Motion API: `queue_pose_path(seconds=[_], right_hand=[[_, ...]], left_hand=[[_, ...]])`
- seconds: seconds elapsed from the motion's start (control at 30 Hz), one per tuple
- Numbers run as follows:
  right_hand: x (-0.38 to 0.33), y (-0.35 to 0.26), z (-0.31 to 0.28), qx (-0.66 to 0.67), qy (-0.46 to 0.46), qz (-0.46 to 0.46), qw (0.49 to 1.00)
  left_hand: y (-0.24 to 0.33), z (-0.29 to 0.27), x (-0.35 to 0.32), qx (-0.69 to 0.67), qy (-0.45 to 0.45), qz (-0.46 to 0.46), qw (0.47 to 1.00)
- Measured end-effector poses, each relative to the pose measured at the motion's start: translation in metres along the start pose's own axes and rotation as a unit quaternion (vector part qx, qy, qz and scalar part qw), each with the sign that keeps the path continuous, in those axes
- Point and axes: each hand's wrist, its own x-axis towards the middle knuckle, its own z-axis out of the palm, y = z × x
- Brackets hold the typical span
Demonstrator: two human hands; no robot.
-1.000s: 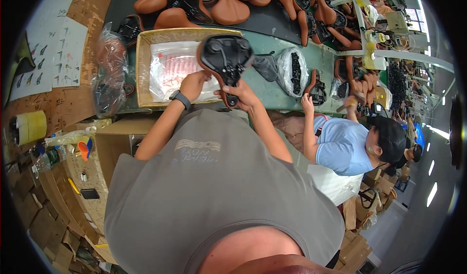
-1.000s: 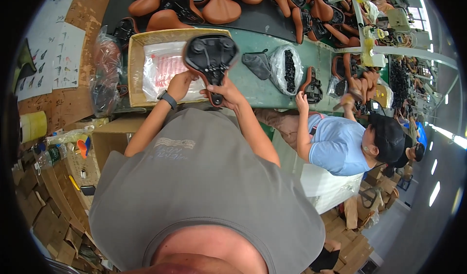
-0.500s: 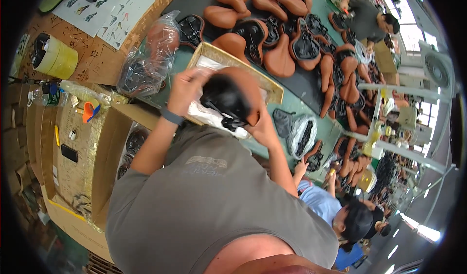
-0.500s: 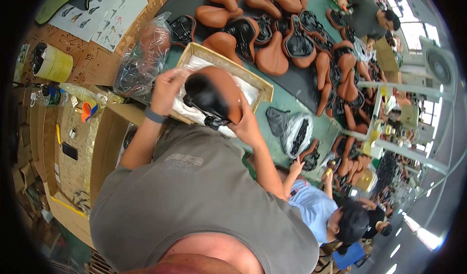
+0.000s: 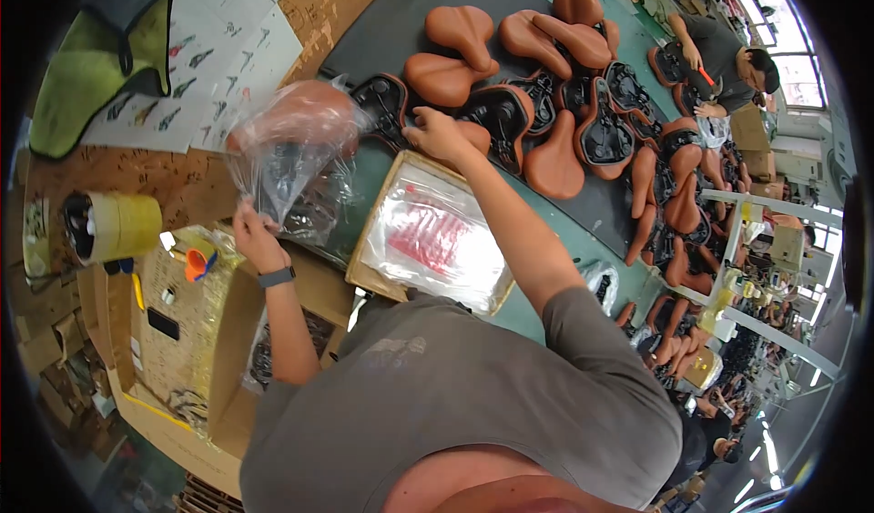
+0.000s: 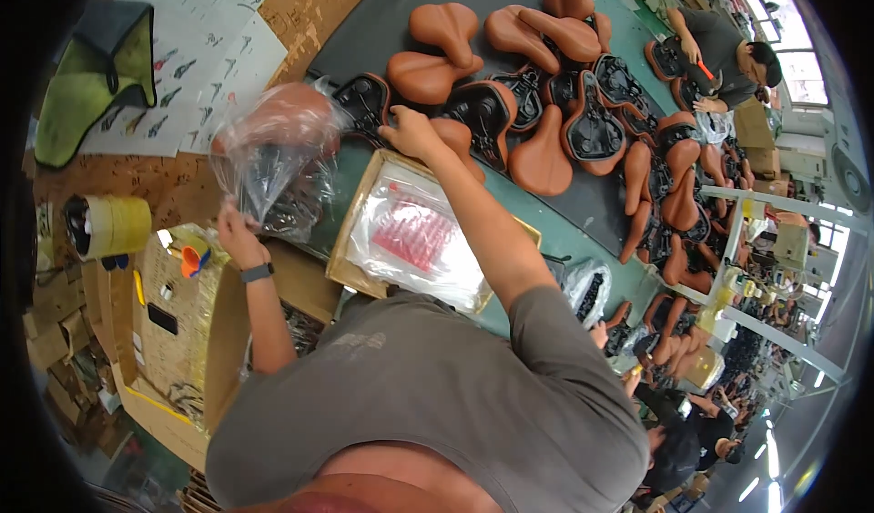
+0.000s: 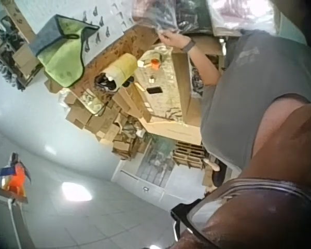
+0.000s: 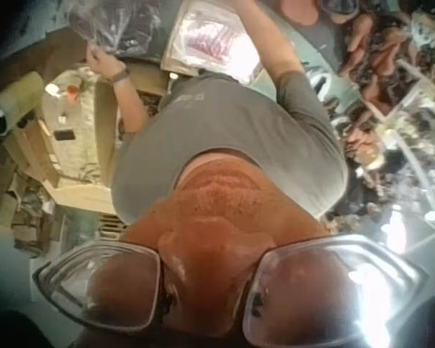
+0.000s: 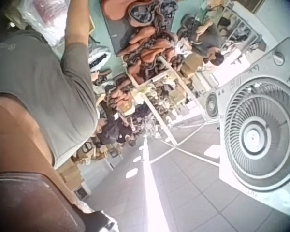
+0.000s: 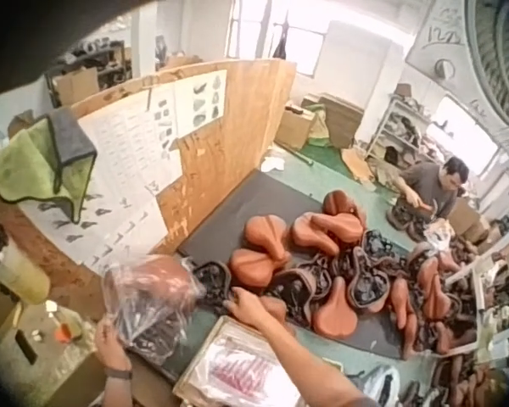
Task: Packing bicycle seats into cardboard boxes for shipping.
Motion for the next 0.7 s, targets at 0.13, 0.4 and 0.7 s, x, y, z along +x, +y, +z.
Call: queue_pose_path(seconds=[0.13, 0.4, 0.7], right_hand=[[0.103, 0.045, 0.077, -0.131, -0.336, 0.120, 0.925], [0.118, 0.077, 0.103, -0.099, -0.144, 0.316, 0.933], [0.000, 0.004, -0.034, 0.262, -0.154, 0.249, 0.920]], left_hand=[[-0.095, -0.066, 0.028, 0.179, -0.032, -0.036, 0.983], [-0.120, -0.077, -0.035, 0.260, -0.129, 0.005, 0.957], [-0.042, 0.008, -0.112, 0.433, -0.100, 0.329, 0.833]])
